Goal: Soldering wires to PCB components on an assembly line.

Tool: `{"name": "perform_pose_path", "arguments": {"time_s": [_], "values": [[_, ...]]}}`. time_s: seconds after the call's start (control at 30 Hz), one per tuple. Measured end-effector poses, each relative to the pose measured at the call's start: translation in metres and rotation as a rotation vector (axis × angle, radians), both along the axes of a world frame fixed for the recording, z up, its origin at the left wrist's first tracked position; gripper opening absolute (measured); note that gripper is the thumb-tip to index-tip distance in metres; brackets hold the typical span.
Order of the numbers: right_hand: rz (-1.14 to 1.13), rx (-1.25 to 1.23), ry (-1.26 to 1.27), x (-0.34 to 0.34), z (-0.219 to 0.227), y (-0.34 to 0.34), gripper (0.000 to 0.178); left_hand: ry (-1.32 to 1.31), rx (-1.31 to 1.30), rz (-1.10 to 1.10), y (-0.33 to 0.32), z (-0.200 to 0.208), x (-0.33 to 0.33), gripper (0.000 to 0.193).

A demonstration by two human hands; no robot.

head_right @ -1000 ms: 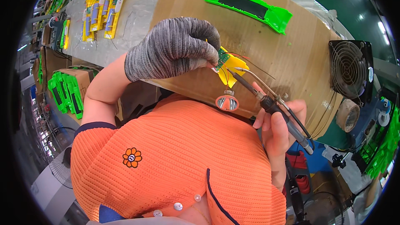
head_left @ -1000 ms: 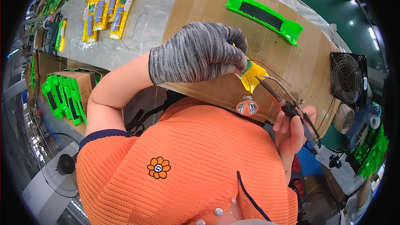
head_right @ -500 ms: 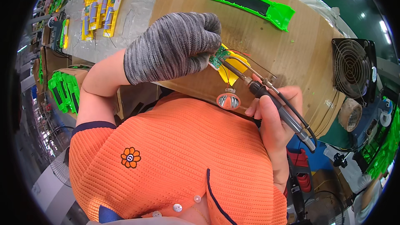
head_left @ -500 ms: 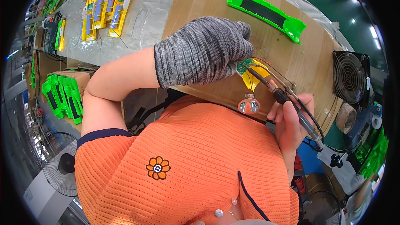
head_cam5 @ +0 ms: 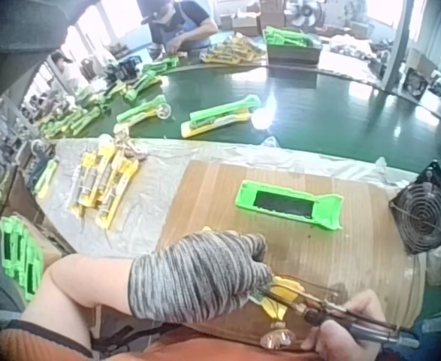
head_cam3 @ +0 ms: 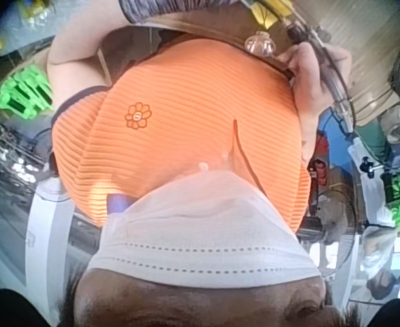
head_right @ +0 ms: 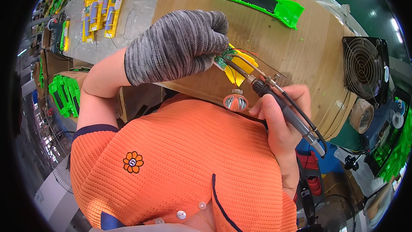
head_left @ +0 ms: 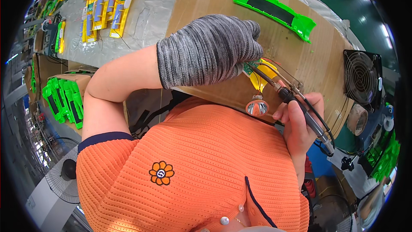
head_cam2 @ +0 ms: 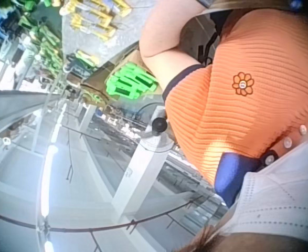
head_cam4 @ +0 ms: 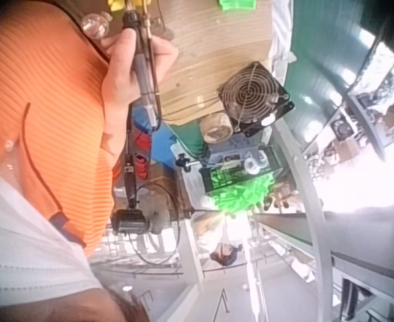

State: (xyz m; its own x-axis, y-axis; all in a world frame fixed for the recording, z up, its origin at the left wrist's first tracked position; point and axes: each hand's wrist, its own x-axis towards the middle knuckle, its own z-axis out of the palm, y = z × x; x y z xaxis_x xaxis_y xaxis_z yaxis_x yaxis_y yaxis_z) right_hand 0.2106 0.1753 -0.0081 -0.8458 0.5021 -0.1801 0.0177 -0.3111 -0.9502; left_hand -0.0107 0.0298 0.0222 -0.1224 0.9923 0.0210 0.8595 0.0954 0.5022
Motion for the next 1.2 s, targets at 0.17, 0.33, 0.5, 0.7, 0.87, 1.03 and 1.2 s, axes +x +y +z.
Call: {"name": "perform_pose_path", "arguments": {"time_s": [0.17, 0.33, 0.5, 0.7, 0.87, 1.03, 1.2], "values": [[0.013, 0.009, 0.008, 0.001, -0.001, 0.003, 0.019, 0.016, -0.017, -0.015, 0.002, -0.004, -0.001, 0.019], [0.014, 0.031, 0.0, 0.001, 0.002, 0.003, 0.019, -0.009, 0.042, -0.036, 0.001, -0.007, -0.004, 0.018], [-0.091, 0.071, 0.064, 0.009, 0.003, 0.011, 0.018, -0.031, 0.018, -0.032, 0.0, -0.007, -0.004, 0.018], [-0.289, 0.036, 0.154, 0.01, 0.002, 0.025, 0.007, -0.012, 0.002, -0.023, -0.002, -0.006, -0.003, 0.018], [-0.329, 0.005, 0.196, 0.021, 0.0, 0.043, 0.015, 0.016, -0.035, -0.046, 0.001, 0.0, -0.009, 0.018], [-0.335, -0.01, 0.22, 0.022, 0.003, 0.047, 0.023, 0.173, 0.185, 0.131, 0.02, -0.006, -0.052, 0.02], [-0.443, 0.013, 0.22, 0.024, -0.008, 0.054, 0.01, 0.149, 0.178, -0.095, 0.051, -0.03, -0.058, 0.02]]}}
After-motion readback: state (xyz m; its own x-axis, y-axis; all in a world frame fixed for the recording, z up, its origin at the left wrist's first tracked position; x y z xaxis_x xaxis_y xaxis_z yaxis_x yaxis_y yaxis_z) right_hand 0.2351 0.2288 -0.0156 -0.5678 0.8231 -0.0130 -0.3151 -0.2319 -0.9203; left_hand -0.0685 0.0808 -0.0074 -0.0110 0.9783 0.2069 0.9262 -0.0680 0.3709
